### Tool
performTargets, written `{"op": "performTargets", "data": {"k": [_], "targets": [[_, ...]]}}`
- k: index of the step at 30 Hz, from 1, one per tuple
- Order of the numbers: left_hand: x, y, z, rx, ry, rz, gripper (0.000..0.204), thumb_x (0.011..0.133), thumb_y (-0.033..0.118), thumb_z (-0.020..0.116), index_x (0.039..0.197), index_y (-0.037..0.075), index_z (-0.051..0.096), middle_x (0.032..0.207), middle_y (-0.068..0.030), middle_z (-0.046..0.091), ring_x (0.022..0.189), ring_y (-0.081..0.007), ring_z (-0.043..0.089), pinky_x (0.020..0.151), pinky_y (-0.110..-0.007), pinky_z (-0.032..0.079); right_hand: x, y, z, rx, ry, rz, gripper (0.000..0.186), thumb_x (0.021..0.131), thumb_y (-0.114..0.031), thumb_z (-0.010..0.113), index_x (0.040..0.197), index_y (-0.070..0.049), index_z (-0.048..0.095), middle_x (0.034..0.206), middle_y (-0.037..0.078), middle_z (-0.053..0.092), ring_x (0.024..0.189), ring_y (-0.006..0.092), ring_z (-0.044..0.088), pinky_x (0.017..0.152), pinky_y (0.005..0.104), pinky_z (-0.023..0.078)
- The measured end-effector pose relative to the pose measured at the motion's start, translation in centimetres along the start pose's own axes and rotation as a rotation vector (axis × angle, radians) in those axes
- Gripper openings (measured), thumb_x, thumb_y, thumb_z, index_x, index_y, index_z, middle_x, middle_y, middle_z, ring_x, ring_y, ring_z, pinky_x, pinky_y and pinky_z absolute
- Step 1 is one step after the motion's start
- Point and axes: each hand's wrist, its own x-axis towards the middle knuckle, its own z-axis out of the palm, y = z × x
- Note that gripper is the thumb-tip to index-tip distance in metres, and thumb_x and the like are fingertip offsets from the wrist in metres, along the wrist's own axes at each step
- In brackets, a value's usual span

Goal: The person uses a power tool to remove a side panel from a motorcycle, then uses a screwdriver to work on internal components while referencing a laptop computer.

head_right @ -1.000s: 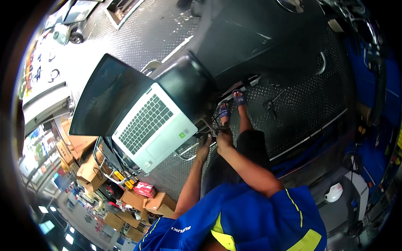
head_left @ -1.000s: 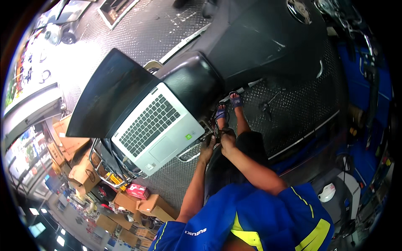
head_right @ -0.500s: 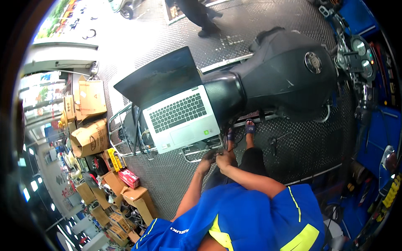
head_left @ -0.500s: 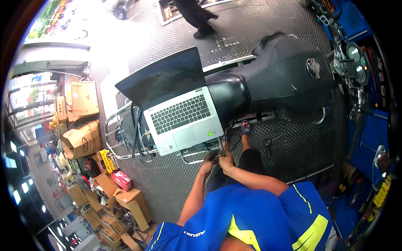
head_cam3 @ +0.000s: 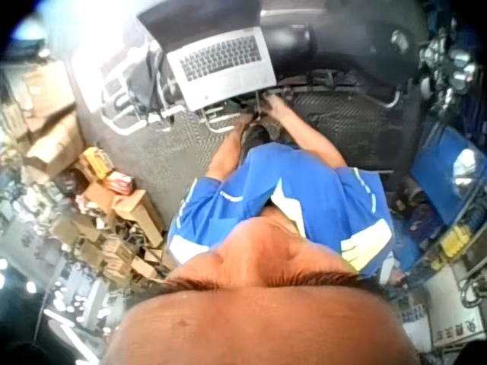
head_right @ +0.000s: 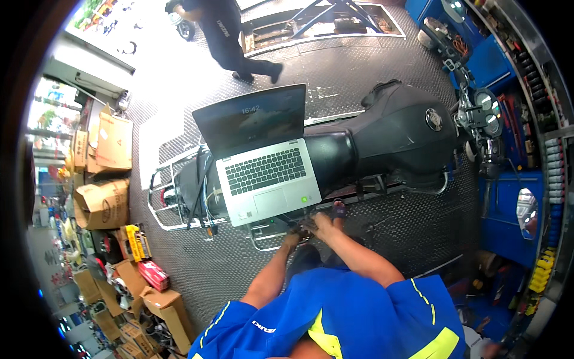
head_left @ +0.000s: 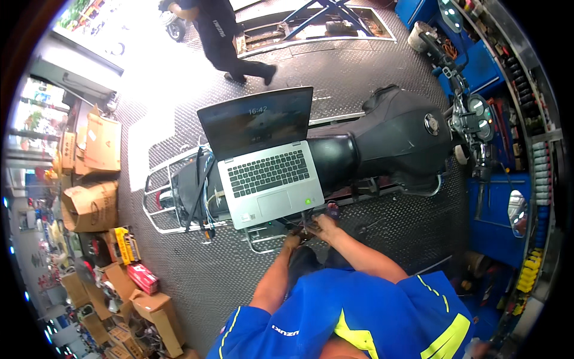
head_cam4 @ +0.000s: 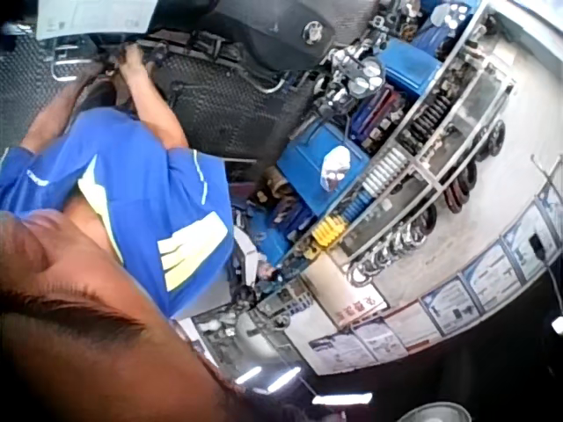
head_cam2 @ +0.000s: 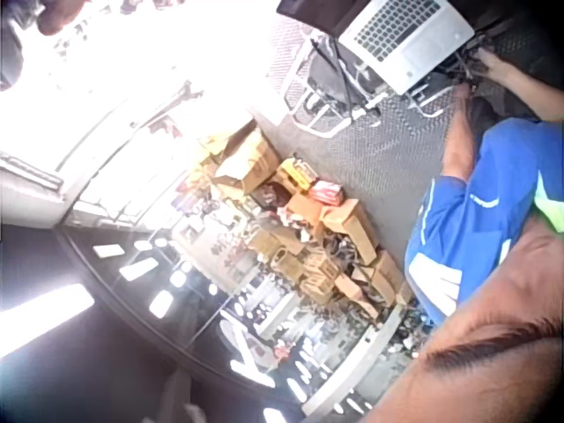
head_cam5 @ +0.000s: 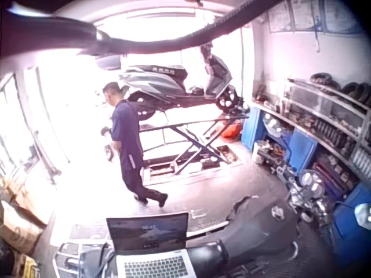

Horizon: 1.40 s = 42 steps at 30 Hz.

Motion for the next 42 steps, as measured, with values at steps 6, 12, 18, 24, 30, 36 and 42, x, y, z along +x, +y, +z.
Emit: {"op": "performTargets", "data": {"k": [6, 12, 18, 24, 30, 36, 42], "targets": [[6.3, -6.7, -1.0, -0.15, 0.066, 0.029, 0.034, 0.089, 0.016, 0.068, 0.115, -0.005, 0.068, 0.1, -0.0164, 0.073, 0.077, -0.0239, 0.067, 0.063, -0.038, 0.053, -3.1, -0.8, -7.3, -0.51, 0.318, -0.22, 0.02, 0.097, -0.013, 0.058, 0.116, -0.009, 0.059, 0.102, 0.01, 0.066, 0.089, 0.0272, 0.067, 0.076, 0.0474, 0.057], [4.6, -0.1, -4.2, 0.229, 0.255, 0.146, 0.039, 0.084, 0.011, 0.066, 0.119, -0.006, 0.066, 0.118, -0.0228, 0.07, 0.096, -0.0328, 0.071, 0.084, -0.04, 0.056, -8.7, -1.0, -13.1, -0.41, 0.428, -0.216, 0.016, 0.1, -0.015, 0.056, 0.109, -0.003, 0.062, 0.099, 0.013, 0.068, 0.088, 0.0286, 0.068, 0.08, 0.0466, 0.059], [8.9, -1.8, -8.6, -0.083, 0.341, 0.411, 0.042, 0.08, 0.011, 0.066, 0.119, -0.005, 0.067, 0.121, -0.0261, 0.069, 0.106, -0.0365, 0.07, 0.093, -0.041, 0.054, -10.7, -0.7, -8.6, -0.502, 0.345, -0.247, 0.021, 0.101, -0.018, 0.061, 0.113, -0.001, 0.06, 0.095, 0.013, 0.067, 0.084, 0.0269, 0.069, 0.073, 0.0404, 0.059], [2.5, -5.8, -13.8, -0.15, 0.541, 0.197, 0.033, 0.08, 0.008, 0.066, 0.11, -0.005, 0.07, 0.1, -0.0204, 0.073, 0.086, -0.0315, 0.071, 0.074, -0.039, 0.056, -10.6, 0.9, -2.7, -0.674, 0.151, -0.34, 0.023, 0.101, -0.02, 0.063, 0.113, -0.001, 0.059, 0.094, 0.011, 0.067, 0.078, 0.0217, 0.069, 0.069, 0.0362, 0.058], [-5.8, -11.0, -22.6, -0.564, 0.815, 0.066, 0.019, 0.082, 0.002, 0.058, 0.098, -0.006, 0.064, 0.085, -0.0148, 0.067, 0.073, -0.0238, 0.064, 0.063, -0.038, 0.053, -12.5, 2.5, 1.7, -0.795, 0.135, -0.408, 0.018, 0.102, -0.015, 0.061, 0.11, 0.001, 0.064, 0.092, 0.009, 0.069, 0.079, 0.0187, 0.068, 0.068, 0.0326, 0.057], [-12.6, -6.2, -37.2, -0.3, 1.509, 0.207, 0.046, 0.098, 0.032, 0.056, 0.098, -0.014, 0.06, 0.095, -0.0318, 0.065, 0.079, -0.0434, 0.063, 0.08, -0.053, 0.049, -11.4, 4.9, 1.7, -1.027, 0.121, -0.901, 0.017, 0.099, -0.012, 0.064, 0.107, 0.002, 0.068, 0.091, 0.01, 0.071, 0.073, 0.0165, 0.068, 0.061, 0.0323, 0.056], [-14.1, 7.2, -50.1, 0.026, 1.677, 0.454, 0.069, 0.103, 0.051, 0.048, 0.111, -0.017, 0.056, 0.108, -0.0364, 0.06, 0.094, -0.0493, 0.062, 0.088, -0.055, 0.048, -17.7, 5.3, 9.7, -1.179, 0.099, -1.573, 0.015, 0.088, -0.011, 0.073, 0.096, 0.001, 0.071, 0.087, 0.016, 0.071, 0.081, 0.0302, 0.069, 0.073, 0.0388, 0.054]]}}
